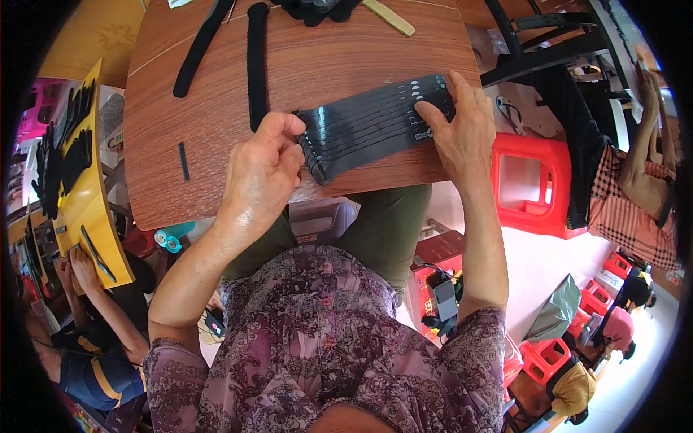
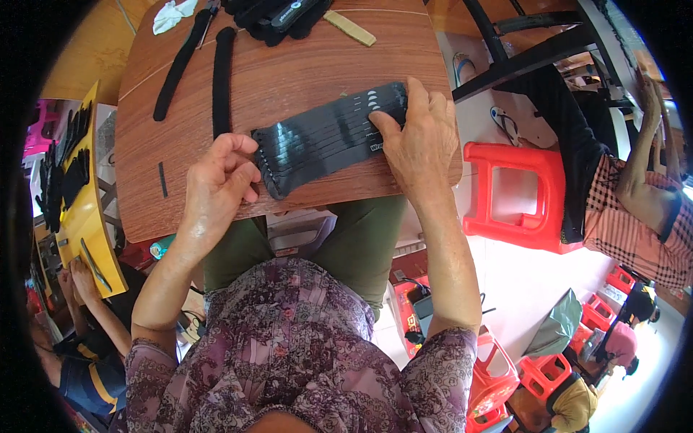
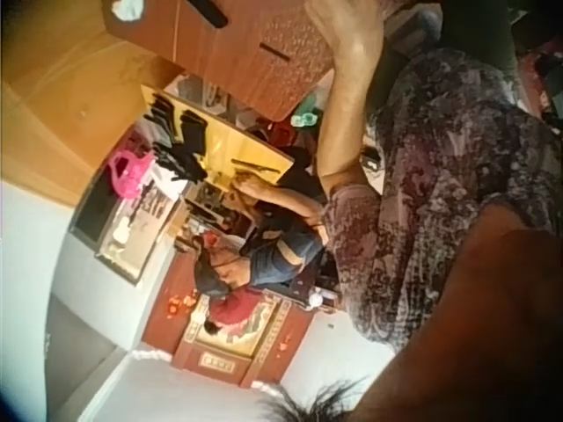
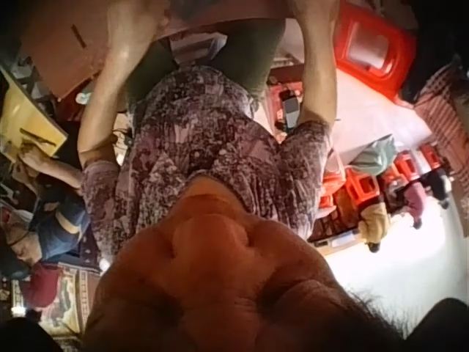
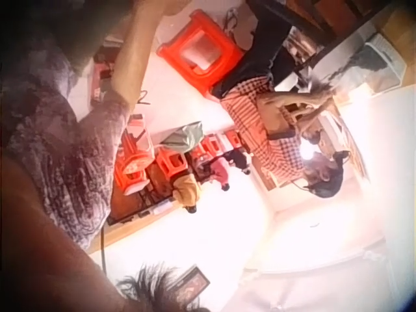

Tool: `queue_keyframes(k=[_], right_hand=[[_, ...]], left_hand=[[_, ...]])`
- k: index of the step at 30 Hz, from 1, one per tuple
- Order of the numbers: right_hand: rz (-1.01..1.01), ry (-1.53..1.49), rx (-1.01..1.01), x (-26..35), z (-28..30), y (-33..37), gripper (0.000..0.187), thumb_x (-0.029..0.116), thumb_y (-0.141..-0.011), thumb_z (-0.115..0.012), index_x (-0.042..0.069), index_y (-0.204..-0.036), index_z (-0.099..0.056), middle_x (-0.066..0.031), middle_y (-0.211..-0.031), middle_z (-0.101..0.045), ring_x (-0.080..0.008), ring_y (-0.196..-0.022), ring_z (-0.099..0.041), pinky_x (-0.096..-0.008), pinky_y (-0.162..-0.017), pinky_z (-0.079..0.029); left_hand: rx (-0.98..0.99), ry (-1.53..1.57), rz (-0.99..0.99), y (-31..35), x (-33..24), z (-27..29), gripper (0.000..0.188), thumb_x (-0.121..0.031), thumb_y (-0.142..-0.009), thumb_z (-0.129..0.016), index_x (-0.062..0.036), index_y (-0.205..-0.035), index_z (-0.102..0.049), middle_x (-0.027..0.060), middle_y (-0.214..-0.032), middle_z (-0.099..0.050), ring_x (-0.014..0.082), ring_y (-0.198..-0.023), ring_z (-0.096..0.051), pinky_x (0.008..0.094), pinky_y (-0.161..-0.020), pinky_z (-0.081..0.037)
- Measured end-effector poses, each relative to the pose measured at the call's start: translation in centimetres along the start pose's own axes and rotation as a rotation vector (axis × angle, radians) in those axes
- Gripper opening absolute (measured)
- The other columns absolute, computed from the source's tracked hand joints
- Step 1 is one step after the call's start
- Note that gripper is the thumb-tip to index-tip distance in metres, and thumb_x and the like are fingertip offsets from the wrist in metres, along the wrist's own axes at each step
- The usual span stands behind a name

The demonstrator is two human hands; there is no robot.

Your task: The person is assembling black fabric straps by applying adhesive strips and joining multiple components.

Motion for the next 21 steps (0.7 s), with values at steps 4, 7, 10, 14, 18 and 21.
queue_keyframes(k=[4, 7, 10, 14, 18, 21], right_hand=[[-0.217, -0.342, 0.116, -1.5, -0.5, -0.4, 0.044, 0.021, -0.071, -0.075, -0.003, -0.106, -0.062, -0.0155, -0.094, -0.064, -0.0274, -0.09, -0.059, -0.0358, -0.078, -0.047], [-0.448, -0.86, 0.199, -1.9, -0.1, 0.3, 0.028, 0.011, -0.07, -0.075, -0.003, -0.093, -0.066, -0.0096, -0.084, -0.067, -0.0162, -0.077, -0.062, -0.028, -0.071, -0.048], [-0.354, -1.025, 0.03, -1.0, 1.4, 1.4, 0.021, 0.004, -0.07, -0.075, -0.003, -0.088, -0.066, -0.0037, -0.077, -0.065, -0.0086, -0.071, -0.059, -0.0229, -0.065, -0.046], [-0.26, -0.976, -0.047, 1.8, 4.5, 3.1, 0.019, 0.001, -0.069, -0.076, -0.003, -0.083, -0.064, -0.0018, -0.077, -0.062, -0.009, -0.069, -0.056, -0.0224, -0.063, -0.044], [0.179, -0.784, -0.191, 5.0, 7.3, 4.2, 0.023, -0.003, -0.059, -0.074, 0.0, -0.078, -0.062, -0.0083, -0.075, -0.056, -0.0224, -0.068, -0.055, -0.0304, -0.058, -0.042], [0.481, -0.615, -0.202, 7.5, 8.6, 5.6, 0.026, -0.001, -0.059, -0.077, 0.0, -0.08, -0.061, -0.0073, -0.079, -0.057, -0.0222, -0.072, -0.053, -0.0322, -0.063, -0.043]], left_hand=[[-0.012, 0.025, 0.027, 0.0, 0.3, -0.1, 0.022, 0.002, -0.087, -0.048, 0.0005, -0.109, -0.05, 0.0057, -0.072, -0.059, 0.0098, -0.056, -0.057, 0.0213, -0.047, -0.042], [-0.021, 0.152, 0.103, 0.0, 1.1, 0.1, 0.027, 0.001, -0.087, -0.048, 0.0015, -0.114, -0.047, 0.0071, -0.076, -0.06, 0.0099, -0.058, -0.058, 0.0181, -0.046, -0.04], [-0.045, 0.233, 0.123, 0.2, 1.3, 0.3, 0.033, 0.003, -0.083, -0.048, 0.004, -0.116, -0.044, 0.0088, -0.077, -0.06, 0.0114, -0.059, -0.059, 0.0187, -0.046, -0.041], [-0.071, 0.303, 0.12, 0.5, 1.6, 0.3, 0.042, 0.007, -0.076, -0.046, 0.0063, -0.118, -0.044, 0.0106, -0.08, -0.06, 0.0125, -0.061, -0.059, 0.0203, -0.048, -0.042], [-0.079, 0.311, 0.112, 0.5, 1.3, 0.4, 0.044, 0.009, -0.073, -0.044, 0.0066, -0.117, -0.046, 0.0106, -0.081, -0.06, 0.013, -0.061, -0.059, 0.0211, -0.049, -0.043], [-0.063, 0.306, 0.128, 0.2, 1.9, 0.6, 0.044, 0.009, -0.072, -0.042, 0.0067, -0.116, -0.048, 0.0108, -0.082, -0.061, 0.0122, -0.06, -0.058, 0.0212, -0.048, -0.043]])
Point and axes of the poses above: each hand's wrist, its own y-axis away from the middle knuckle, its own z-axis out of the back of the hand, x = y × z, the point moved 4 cm from there along -y, towards the middle knuckle
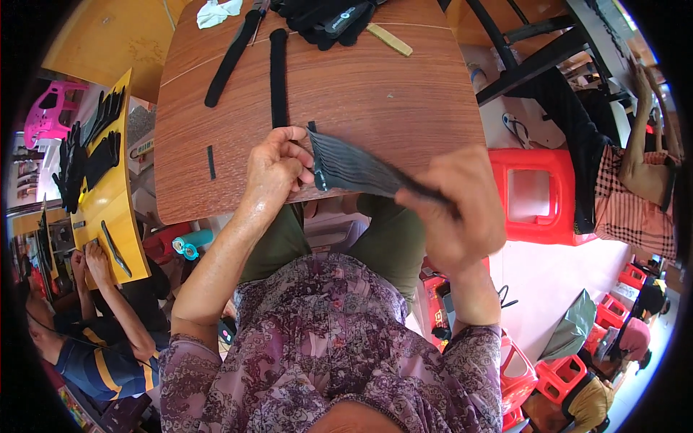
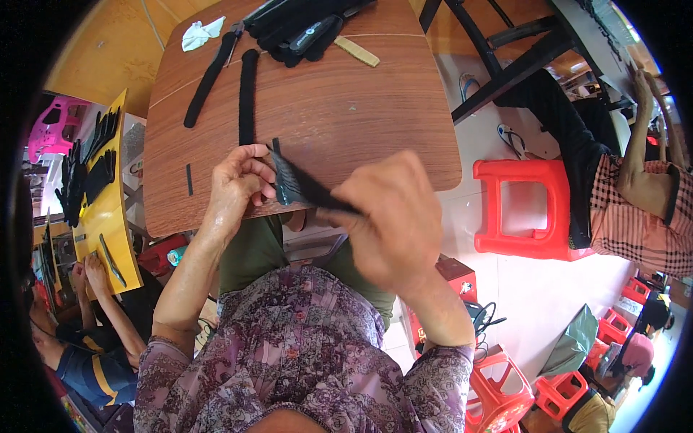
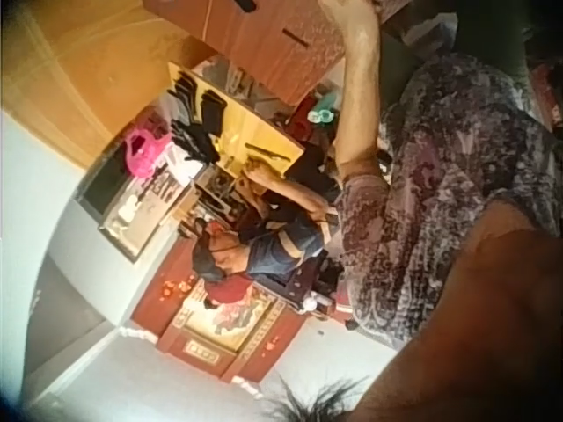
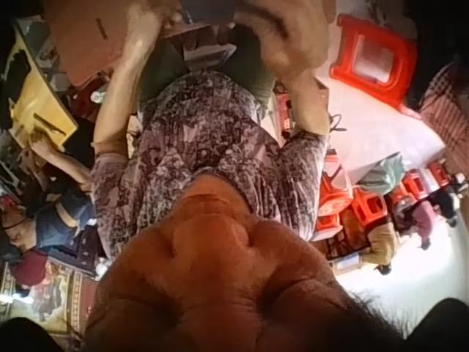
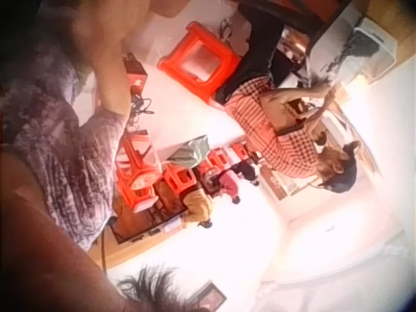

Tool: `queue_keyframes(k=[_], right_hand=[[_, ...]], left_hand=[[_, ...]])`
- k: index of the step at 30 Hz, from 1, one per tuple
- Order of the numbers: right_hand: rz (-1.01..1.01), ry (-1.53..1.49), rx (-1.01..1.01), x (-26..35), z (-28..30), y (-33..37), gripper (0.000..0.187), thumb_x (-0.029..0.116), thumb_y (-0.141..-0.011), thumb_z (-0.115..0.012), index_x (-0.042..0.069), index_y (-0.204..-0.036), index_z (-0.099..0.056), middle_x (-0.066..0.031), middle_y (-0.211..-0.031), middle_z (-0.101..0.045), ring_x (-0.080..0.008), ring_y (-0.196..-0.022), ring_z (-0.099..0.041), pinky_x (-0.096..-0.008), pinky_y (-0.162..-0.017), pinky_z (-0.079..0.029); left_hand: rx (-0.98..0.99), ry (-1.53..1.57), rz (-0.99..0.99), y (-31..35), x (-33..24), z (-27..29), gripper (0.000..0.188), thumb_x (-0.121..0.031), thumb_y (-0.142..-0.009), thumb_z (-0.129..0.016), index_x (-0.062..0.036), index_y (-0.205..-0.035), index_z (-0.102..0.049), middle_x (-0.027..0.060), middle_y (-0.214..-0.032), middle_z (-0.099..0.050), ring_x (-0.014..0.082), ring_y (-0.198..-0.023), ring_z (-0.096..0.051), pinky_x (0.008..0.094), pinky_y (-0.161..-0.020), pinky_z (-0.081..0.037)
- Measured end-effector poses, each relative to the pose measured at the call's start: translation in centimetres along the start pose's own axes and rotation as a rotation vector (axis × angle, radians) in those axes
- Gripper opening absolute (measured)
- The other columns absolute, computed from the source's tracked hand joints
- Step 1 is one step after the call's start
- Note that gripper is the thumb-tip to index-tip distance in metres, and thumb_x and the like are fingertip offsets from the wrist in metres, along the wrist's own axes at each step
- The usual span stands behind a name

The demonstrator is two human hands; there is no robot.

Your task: The person is assembling black fabric straps by applying adhesive strips and joining multiple components.

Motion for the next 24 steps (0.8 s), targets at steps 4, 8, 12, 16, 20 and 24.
queue_keyframes(k=[4, 8, 12, 16, 20, 24], right_hand=[[0.093, 0.124, -0.036, 3.8, 3.0, -0.7, 0.027, 0.008, -0.065, -0.076, 0.0, -0.084, -0.058, -0.0067, -0.078, -0.055, -0.023, -0.071, -0.05, -0.0355, -0.064, -0.042], [-0.468, -0.245, -0.377, 0.4, 3.0, 0.4, 0.022, 0.002, -0.071, -0.074, -0.001, -0.088, -0.061, -0.0057, -0.083, -0.061, -0.0137, -0.073, -0.054, -0.0282, -0.068, -0.045], [-0.646, -0.708, -0.515, -3.8, 0.6, 2.6, 0.014, 0.001, -0.081, -0.069, -0.002, -0.093, -0.062, -0.0045, -0.086, -0.066, -0.0086, -0.073, -0.058, -0.0225, -0.072, -0.048], [-0.687, -0.716, -0.572, -4.8, 0.4, 3.7, 0.013, 0.002, -0.082, -0.068, -0.001, -0.093, -0.063, -0.0045, -0.086, -0.066, -0.0086, -0.073, -0.059, -0.0236, -0.07, -0.048], [-0.754, -0.706, -0.52, -3.9, -1.1, 2.8, 0.012, 0.007, -0.086, -0.066, -0.001, -0.094, -0.063, -0.003, -0.084, -0.065, -0.0079, -0.071, -0.058, -0.0236, -0.067, -0.048], [-0.811, -0.847, -0.464, -5.2, -2.5, 3.0, 0.018, 0.017, -0.089, -0.064, 0.0, -0.092, -0.063, -0.0013, -0.081, -0.064, -0.0071, -0.067, -0.057, -0.0232, -0.063, -0.048]], left_hand=[[0.042, -0.116, 0.004, -0.3, 0.5, 0.6, 0.031, 0.001, -0.084, -0.044, 0.0031, -0.113, -0.053, 0.0108, -0.089, -0.063, 0.0116, -0.065, -0.058, 0.022, -0.052, -0.046], [-0.036, 0.314, 0.03, 1.7, -0.8, 0.0, 0.035, 0.008, -0.077, -0.046, 0.0064, -0.11, -0.056, 0.0109, -0.098, -0.065, 0.0157, -0.087, -0.062, 0.0262, -0.075, -0.052], [0.393, 0.546, -0.131, 3.0, -2.0, 2.0, 0.049, 0.012, -0.064, -0.049, 0.0085, -0.113, -0.056, 0.0126, -0.099, -0.065, 0.0177, -0.086, -0.064, 0.0291, -0.078, -0.052], [0.41, 0.533, -0.124, 4.7, -3.9, 2.1, 0.045, 0.005, -0.073, -0.062, 0.0069, -0.116, -0.052, 0.0114, -0.1, -0.066, 0.0157, -0.083, -0.065, 0.0267, -0.071, -0.054], [0.193, 0.306, -0.216, 5.7, -4.3, 1.7, 0.047, 0.007, -0.075, -0.066, 0.0057, -0.118, -0.049, 0.0103, -0.099, -0.066, 0.014, -0.079, -0.065, 0.022, -0.063, -0.053], [0.108, 0.252, -0.321, 5.3, -4.1, 3.2, 0.041, 0.008, -0.072, -0.069, 0.0052, -0.11, -0.053, 0.0128, -0.089, -0.067, 0.0159, -0.064, -0.064, 0.0233, -0.053, -0.051]])
Point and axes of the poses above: each hand's wrist, its own y-axis away from the middle knuckle, its own z-axis out of the back of the hand, x = y × z, the point moved 4 cm from there along -y, towards the middle knuckle
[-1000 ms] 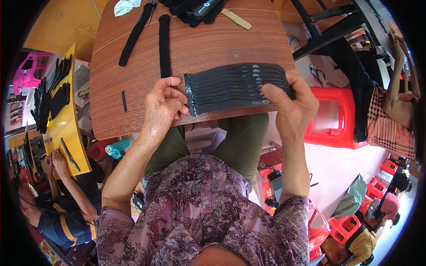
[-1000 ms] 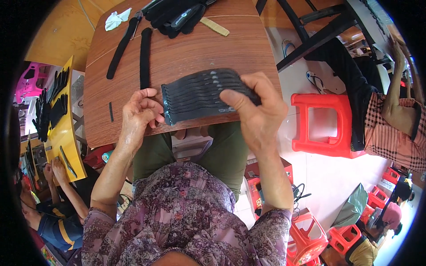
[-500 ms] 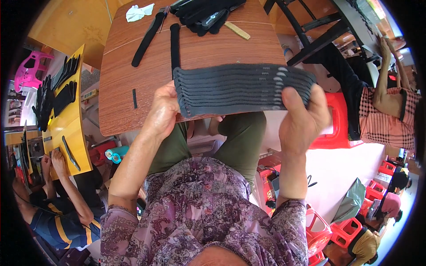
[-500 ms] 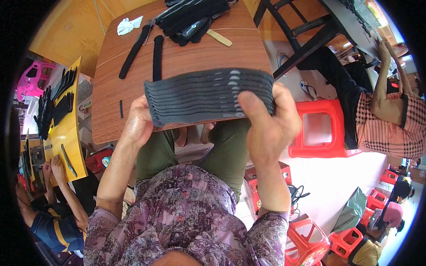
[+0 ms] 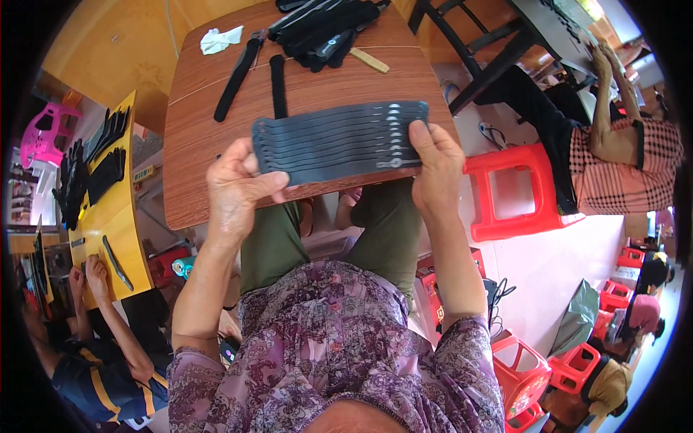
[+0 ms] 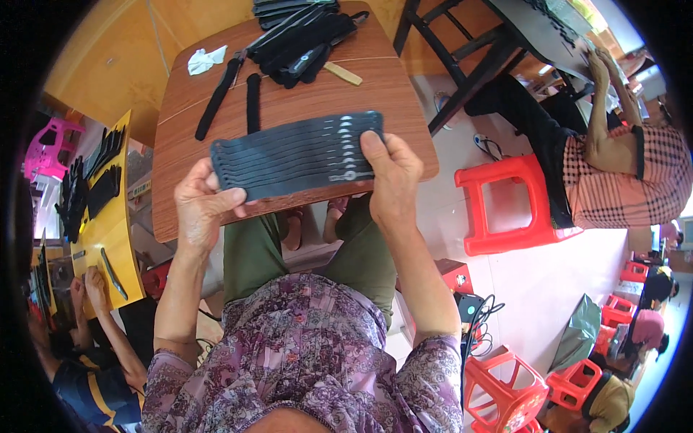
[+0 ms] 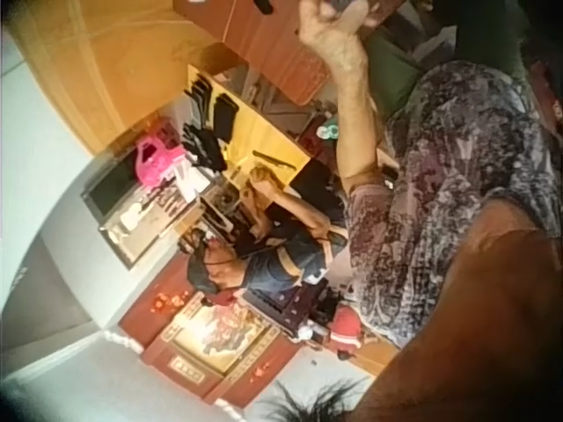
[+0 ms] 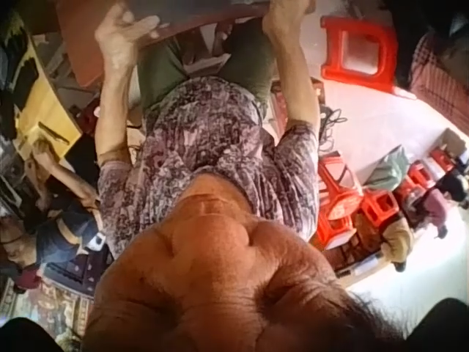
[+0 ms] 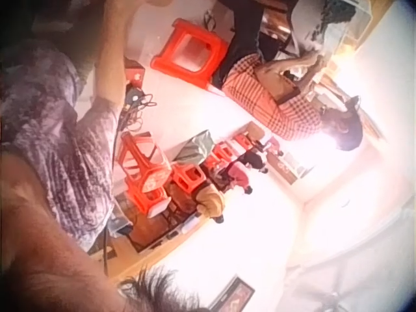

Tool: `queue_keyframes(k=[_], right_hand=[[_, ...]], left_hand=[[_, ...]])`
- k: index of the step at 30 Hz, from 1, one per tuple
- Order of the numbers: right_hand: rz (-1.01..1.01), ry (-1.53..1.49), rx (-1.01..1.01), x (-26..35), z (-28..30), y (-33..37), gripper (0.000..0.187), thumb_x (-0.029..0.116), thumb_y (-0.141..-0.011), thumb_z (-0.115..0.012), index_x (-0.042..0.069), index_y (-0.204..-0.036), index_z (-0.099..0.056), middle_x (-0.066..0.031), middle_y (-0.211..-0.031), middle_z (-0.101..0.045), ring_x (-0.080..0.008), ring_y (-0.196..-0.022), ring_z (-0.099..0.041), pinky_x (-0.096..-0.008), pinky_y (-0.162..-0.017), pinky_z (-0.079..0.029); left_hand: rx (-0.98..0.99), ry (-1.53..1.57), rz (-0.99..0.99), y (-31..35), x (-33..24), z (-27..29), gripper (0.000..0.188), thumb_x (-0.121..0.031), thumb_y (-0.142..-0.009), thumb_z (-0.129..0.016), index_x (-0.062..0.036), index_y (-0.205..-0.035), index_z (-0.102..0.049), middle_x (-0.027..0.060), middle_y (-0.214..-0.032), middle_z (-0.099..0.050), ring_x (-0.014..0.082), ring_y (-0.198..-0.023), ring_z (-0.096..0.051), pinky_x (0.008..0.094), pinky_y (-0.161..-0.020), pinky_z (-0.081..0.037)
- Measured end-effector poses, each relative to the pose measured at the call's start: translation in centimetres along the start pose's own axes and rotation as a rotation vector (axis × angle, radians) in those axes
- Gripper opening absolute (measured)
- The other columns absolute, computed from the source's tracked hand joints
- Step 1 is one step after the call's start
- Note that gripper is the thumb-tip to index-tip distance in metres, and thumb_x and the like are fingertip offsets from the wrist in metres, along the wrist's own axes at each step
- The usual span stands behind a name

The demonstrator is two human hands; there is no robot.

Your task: The person is assembling black fabric straps by applying adhesive strips and joining multiple components.

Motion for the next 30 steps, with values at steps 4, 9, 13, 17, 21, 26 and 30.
queue_keyframes(k=[4, 9, 13, 17, 21, 26, 30], right_hand=[[-0.236, 0.134, 0.111, -0.9, 0.3, 0.4, 0.017, 0.015, -0.087, -0.065, -0.002, -0.092, -0.063, -0.0038, -0.08, -0.065, -0.0097, -0.066, -0.061, -0.0233, -0.059, -0.048], [-0.148, 0.318, 0.274, 0.5, -0.2, 1.1, 0.023, 0.001, -0.075, -0.07, -0.001, -0.097, -0.065, -0.0041, -0.084, -0.066, -0.0108, -0.069, -0.06, -0.0225, -0.062, -0.048], [0.03, 0.48, 0.183, 0.9, 1.3, 0.0, 0.023, -0.005, -0.071, -0.069, 0.0, -0.093, -0.069, -0.0025, -0.083, -0.066, -0.01, -0.071, -0.058, -0.0237, -0.067, -0.048], [0.175, 1.009, 0.225, -1.6, 4.1, -1.2, 0.024, -0.008, -0.071, -0.07, 0.001, -0.092, -0.069, -0.0003, -0.084, -0.067, -0.0088, -0.076, -0.059, -0.0233, -0.069, -0.048], [-0.113, 0.318, 0.21, -0.7, 3.4, -1.4, 0.032, -0.008, -0.069, -0.072, 0.0, -0.1, -0.066, -0.0029, -0.09, -0.068, -0.0108, -0.08, -0.062, -0.0233, -0.076, -0.049], [-0.063, 0.363, 0.181, 0.1, 2.3, -3.6, 0.031, -0.009, -0.074, -0.068, 0.001, -0.102, -0.06, -0.006, -0.086, -0.068, -0.0107, -0.068, -0.062, -0.0218, -0.06, -0.051], [-0.19, 0.352, 0.13, 0.2, 1.0, -5.8, 0.026, -0.006, -0.075, -0.069, 0.001, -0.098, -0.06, -0.0054, -0.082, -0.068, -0.0086, -0.056, -0.06, -0.0183, -0.048, -0.046]], left_hand=[[-0.002, -0.047, -0.057, -0.2, 0.7, 2.2, 0.037, 0.009, -0.073, -0.069, 0.0062, -0.107, -0.054, 0.0133, -0.087, -0.068, 0.016, -0.062, -0.064, 0.0232, -0.048, -0.051], [-0.008, -0.044, -0.084, -0.4, 0.5, 2.4, 0.035, 0.008, -0.073, -0.071, 0.0029, -0.105, -0.059, 0.0083, -0.088, -0.067, 0.0131, -0.071, -0.064, 0.0222, -0.058, -0.052], [0.046, -0.434, -0.316, -2.4, 1.3, 1.5, 0.024, 0.002, -0.07, -0.073, -0.0037, -0.092, -0.067, 0.003, -0.085, -0.066, 0.0133, -0.077, -0.062, 0.0259, -0.068, -0.048], [0.104, -0.732, -0.325, -4.5, 3.4, -0.3, 0.025, 0.002, -0.069, -0.072, -0.0057, -0.092, -0.067, 0.0073, -0.081, -0.064, 0.0182, -0.077, -0.063, 0.0297, -0.067, -0.049], [0.184, -0.499, -0.126, -4.8, 3.3, -1.0, 0.021, 0.003, -0.071, -0.071, -0.0032, -0.091, -0.066, 0.0026, -0.082, -0.064, 0.0108, -0.078, -0.06, 0.0254, -0.067, -0.048], [0.262, -0.055, -0.062, -7.3, 2.4, -2.1, 0.026, 0.004, -0.077, -0.068, 0.0019, -0.101, -0.058, 0.004, -0.086, -0.065, 0.0086, -0.072, -0.061, 0.0231, -0.061, -0.051], [0.322, 0.047, 0.129, -8.6, 0.3, -2.0, 0.031, -0.001, -0.077, -0.071, 0.0015, -0.102, -0.054, 0.012, -0.087, -0.067, 0.0155, -0.063, -0.066, 0.0218, -0.046, -0.051]])
Point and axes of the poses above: each hand's wrist, its own y-axis away from the middle knuckle, its own z-axis out of the back of the hand, x = y × z, the point moved 4 cm from there along -y, towards the middle knuckle
